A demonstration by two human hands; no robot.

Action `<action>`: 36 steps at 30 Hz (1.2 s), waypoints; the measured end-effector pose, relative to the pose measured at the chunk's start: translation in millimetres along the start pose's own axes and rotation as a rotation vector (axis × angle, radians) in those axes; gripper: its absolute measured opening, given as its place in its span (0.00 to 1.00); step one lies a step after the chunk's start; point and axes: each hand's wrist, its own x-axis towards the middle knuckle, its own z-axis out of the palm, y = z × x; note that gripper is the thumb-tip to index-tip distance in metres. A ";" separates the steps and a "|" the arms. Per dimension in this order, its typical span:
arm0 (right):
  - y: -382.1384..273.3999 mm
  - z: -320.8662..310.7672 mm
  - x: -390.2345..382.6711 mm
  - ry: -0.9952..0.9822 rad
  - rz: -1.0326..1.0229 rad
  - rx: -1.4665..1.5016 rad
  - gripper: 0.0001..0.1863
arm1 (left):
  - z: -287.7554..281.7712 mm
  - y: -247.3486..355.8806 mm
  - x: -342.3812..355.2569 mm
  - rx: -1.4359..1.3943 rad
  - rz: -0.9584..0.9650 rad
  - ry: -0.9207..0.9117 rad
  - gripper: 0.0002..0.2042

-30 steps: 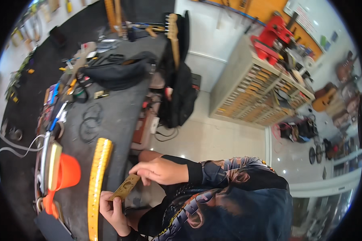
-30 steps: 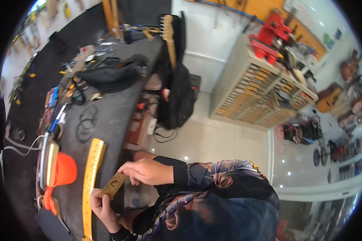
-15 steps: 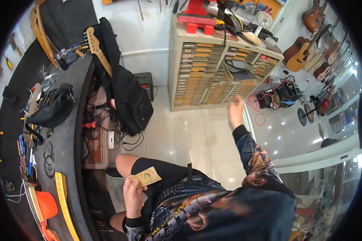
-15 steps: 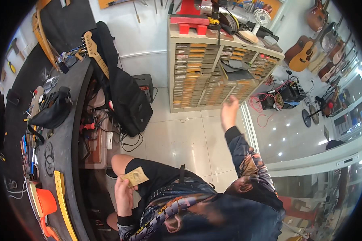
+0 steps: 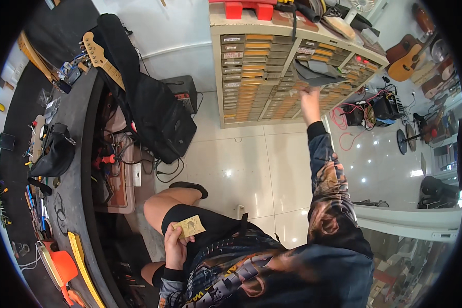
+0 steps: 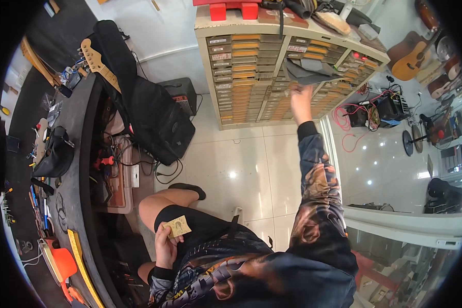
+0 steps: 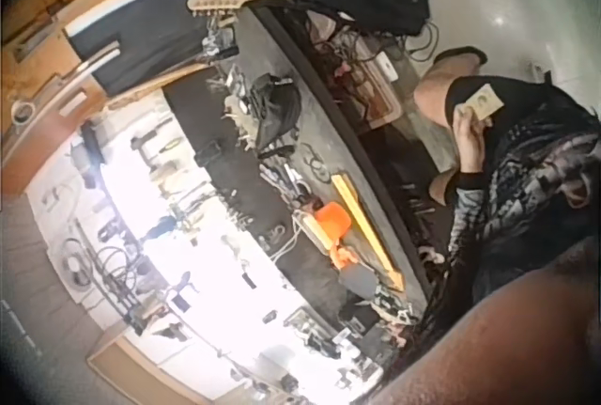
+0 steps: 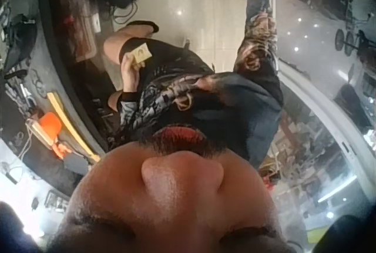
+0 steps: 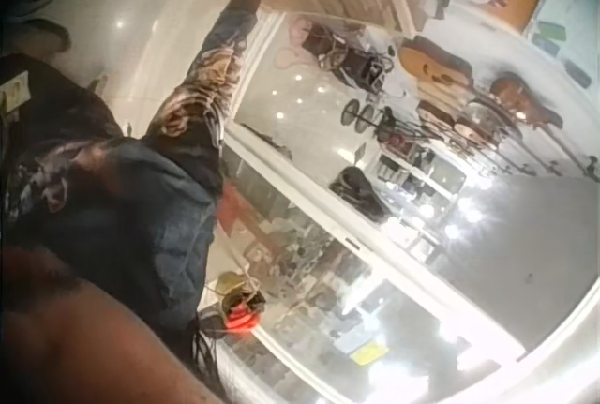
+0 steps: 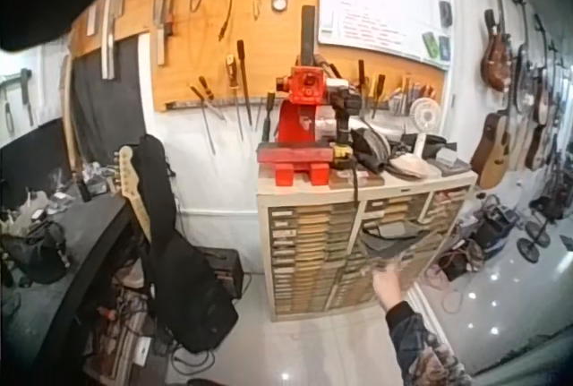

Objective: Sanding and leveling the frets on a guitar neck.

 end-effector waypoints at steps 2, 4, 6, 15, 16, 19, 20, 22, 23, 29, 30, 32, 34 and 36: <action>16.6 39.3 -15.2 0.261 0.050 -0.035 0.27 | 9.7 3.4 10.2 0.004 0.042 -0.003 0.08; 66.7 34.0 -22.9 0.123 0.116 -0.112 0.28 | 18.1 -4.5 36.0 -0.010 -0.003 -0.088 0.08; 15.5 141.1 -52.5 -0.257 0.611 0.275 0.27 | 1.6 5.2 18.0 -0.024 0.023 -0.009 0.08; 46.2 174.6 -17.8 -0.165 0.705 0.915 0.11 | 17.7 2.6 37.1 -0.064 -0.016 -0.048 0.07; 40.3 177.2 -24.8 -0.184 0.678 0.912 0.12 | 18.1 3.6 37.3 -0.062 -0.012 -0.037 0.07; 13.7 171.4 -22.0 -0.264 0.696 0.870 0.13 | 20.2 5.0 36.3 -0.078 -0.019 -0.031 0.06; 16.0 161.8 -18.4 -0.271 0.683 0.853 0.13 | 22.8 3.3 39.6 -0.080 -0.030 -0.062 0.06; 19.4 153.7 -14.5 -0.256 0.654 0.831 0.13 | 27.2 1.8 44.5 -0.080 -0.051 -0.104 0.05; 18.2 156.2 -17.3 -0.268 0.648 0.845 0.13 | 27.8 2.0 46.4 -0.073 -0.061 -0.110 0.05; 11.8 146.6 -71.9 -0.142 0.668 0.846 0.09 | 34.1 1.1 54.4 -0.043 -0.072 -0.130 0.06; 6.3 144.9 -87.5 -0.147 0.668 0.850 0.09 | 32.9 1.1 54.0 -0.044 -0.064 -0.127 0.06; -4.0 137.5 -117.3 -0.140 0.690 0.817 0.11 | 30.5 2.6 52.0 -0.040 -0.065 -0.123 0.06; -9.7 128.1 -142.3 -0.139 0.690 0.794 0.11 | 32.1 2.9 54.2 -0.037 -0.075 -0.122 0.06; -9.2 117.5 -161.0 -0.129 0.697 0.763 0.12 | 34.8 2.6 54.5 -0.046 -0.083 -0.124 0.06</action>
